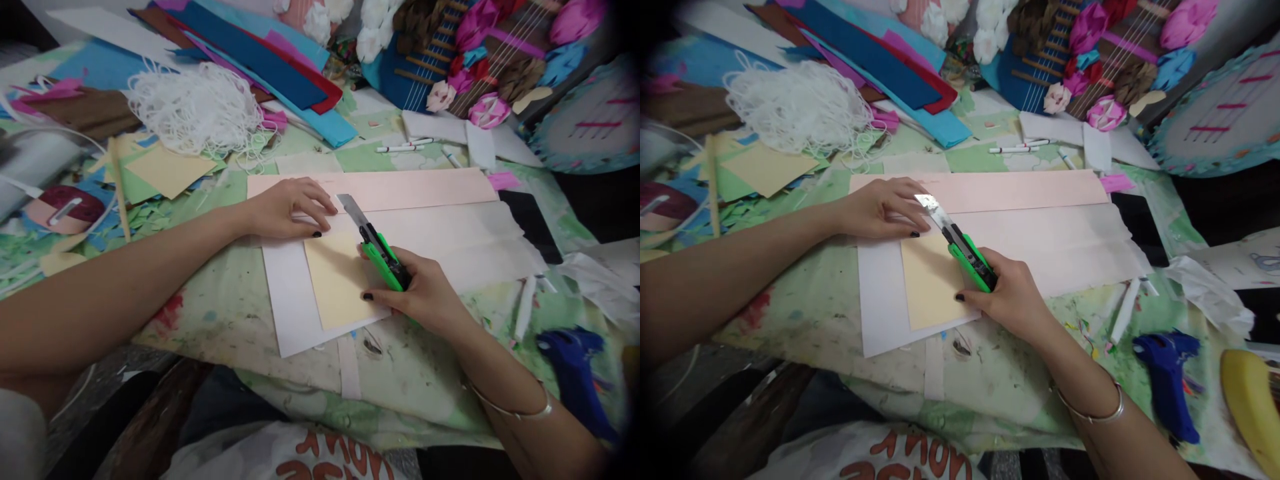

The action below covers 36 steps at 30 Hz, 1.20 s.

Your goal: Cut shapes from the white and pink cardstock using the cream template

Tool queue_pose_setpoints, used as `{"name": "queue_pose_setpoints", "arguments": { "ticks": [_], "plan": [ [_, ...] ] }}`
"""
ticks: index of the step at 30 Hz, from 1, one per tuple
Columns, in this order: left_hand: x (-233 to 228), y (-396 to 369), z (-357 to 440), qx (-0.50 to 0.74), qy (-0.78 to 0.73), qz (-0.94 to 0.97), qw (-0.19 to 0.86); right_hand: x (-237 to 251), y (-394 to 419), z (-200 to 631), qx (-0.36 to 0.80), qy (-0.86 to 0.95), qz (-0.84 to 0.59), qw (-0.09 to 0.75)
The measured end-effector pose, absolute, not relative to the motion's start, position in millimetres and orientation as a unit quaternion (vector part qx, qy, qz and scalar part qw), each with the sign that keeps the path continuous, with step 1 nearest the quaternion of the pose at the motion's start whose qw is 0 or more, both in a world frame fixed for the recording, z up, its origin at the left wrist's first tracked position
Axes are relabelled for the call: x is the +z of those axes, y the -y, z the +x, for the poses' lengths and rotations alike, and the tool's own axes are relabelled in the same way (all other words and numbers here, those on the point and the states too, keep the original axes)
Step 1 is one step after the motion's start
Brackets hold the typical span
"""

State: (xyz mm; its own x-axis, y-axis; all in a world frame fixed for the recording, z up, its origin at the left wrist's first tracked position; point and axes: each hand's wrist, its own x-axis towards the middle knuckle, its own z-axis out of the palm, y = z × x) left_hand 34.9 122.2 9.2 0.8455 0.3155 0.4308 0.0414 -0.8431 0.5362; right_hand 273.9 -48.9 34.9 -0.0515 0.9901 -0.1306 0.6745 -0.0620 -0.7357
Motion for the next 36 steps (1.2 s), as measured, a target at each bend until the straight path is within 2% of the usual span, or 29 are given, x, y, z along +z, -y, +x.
{"name": "queue_pose_setpoints", "arguments": {
  "ticks": [10, 15, 20, 36],
  "plan": [
    [12.8, -121.1, 36.0, 0.260, -0.102, 0.915, 0.292, 33.8, 49.7, 273.6, 0.322, 0.645, -0.646, 0.249],
    [14.8, -124.9, 31.8, 0.227, -0.113, 0.918, 0.306, 33.0, 50.1, 274.2, 0.342, 0.631, -0.647, 0.258],
    [19.7, -131.3, 25.2, 0.143, -0.091, 0.937, 0.305, 32.6, 49.9, 274.4, 0.359, 0.615, -0.654, 0.253],
    [19.3, -126.0, 23.8, 0.113, -0.066, 0.961, 0.242, 35.1, 50.5, 272.4, 0.382, 0.603, -0.656, 0.246]
  ]
}}
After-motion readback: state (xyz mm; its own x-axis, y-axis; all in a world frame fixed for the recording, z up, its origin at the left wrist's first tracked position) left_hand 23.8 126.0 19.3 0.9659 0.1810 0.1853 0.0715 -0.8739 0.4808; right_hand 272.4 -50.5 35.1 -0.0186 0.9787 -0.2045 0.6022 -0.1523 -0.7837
